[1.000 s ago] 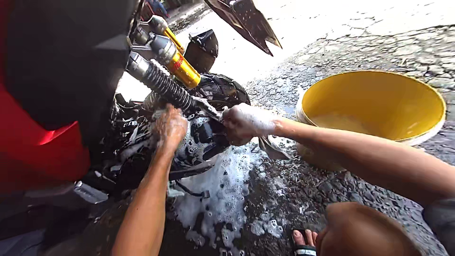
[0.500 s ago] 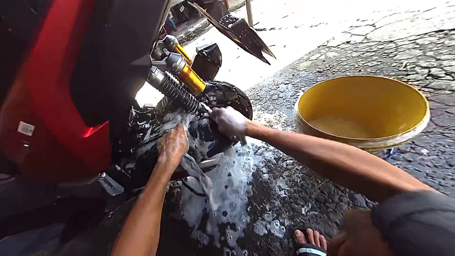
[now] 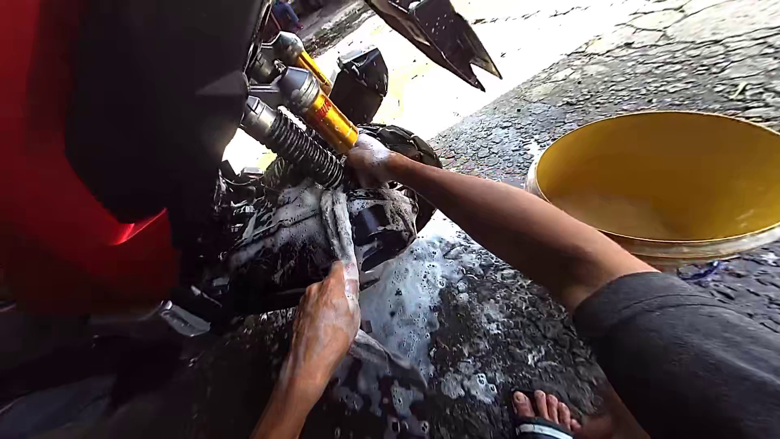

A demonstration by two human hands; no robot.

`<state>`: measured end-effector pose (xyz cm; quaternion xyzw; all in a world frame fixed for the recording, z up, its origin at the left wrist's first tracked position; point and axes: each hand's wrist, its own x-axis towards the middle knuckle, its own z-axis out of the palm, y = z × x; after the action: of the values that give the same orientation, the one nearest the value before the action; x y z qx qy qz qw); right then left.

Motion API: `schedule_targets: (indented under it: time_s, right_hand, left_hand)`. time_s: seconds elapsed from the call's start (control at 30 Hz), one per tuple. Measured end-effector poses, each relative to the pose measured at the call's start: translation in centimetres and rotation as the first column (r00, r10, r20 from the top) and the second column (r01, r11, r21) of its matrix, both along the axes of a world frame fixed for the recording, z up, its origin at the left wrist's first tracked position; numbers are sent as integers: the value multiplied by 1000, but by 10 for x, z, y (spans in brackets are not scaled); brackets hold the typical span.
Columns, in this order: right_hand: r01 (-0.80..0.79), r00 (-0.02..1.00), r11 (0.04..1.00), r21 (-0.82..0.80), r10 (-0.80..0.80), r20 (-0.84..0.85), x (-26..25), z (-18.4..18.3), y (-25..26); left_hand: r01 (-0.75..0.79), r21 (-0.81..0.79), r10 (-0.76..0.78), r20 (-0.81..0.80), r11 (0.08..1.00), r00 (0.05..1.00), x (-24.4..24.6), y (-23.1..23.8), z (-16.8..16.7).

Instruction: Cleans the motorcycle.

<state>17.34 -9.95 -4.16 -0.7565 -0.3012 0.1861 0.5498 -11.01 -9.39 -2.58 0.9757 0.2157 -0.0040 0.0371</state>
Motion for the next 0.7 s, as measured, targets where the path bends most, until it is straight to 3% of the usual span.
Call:
schedule_targets:
  time_s: [0.07, 0.17, 0.23, 0.33, 0.43, 0.5, 0.6, 0.7]
  right_hand:
    - [-75, 986, 991, -115, 91, 138, -8, -6, -20]
    - [-96, 841, 940, -326, 252, 478, -49, -2, -77]
    - [-97, 782, 926, -366, 298, 547, -80, -4, -124]
    - [-118, 802, 948, -296, 267, 535, -76, -3, -157]
    - [-62, 816, 967, -247, 192, 545, -27, 21, -138]
    - [-34, 822, 963, -266, 178, 541, 13, 20, -106]
    - [-159, 829, 947, -278, 281, 484, 35, -3, -44]
    - [-240, 829, 936, -257, 335, 447, 39, -13, -14]
  left_hand:
    - [-20, 6, 20, -51, 1000, 998, 15, 0, 10]
    - [-41, 64, 41, 13, 997, 999, 60, 36, 16]
    - [-39, 130, 39, -2, 991, 999, 91, 66, 19]
    - [-31, 222, 46, -63, 975, 997, 120, 68, 28]
    - [30, 248, -32, 2, 968, 999, 102, 54, 21]
    - [3, 194, 6, -48, 981, 999, 79, 22, 17]
    - [-24, 151, 39, -96, 988, 995, 39, -23, 19]
    - [-10, 74, 17, -88, 997, 996, 29, -28, 31]
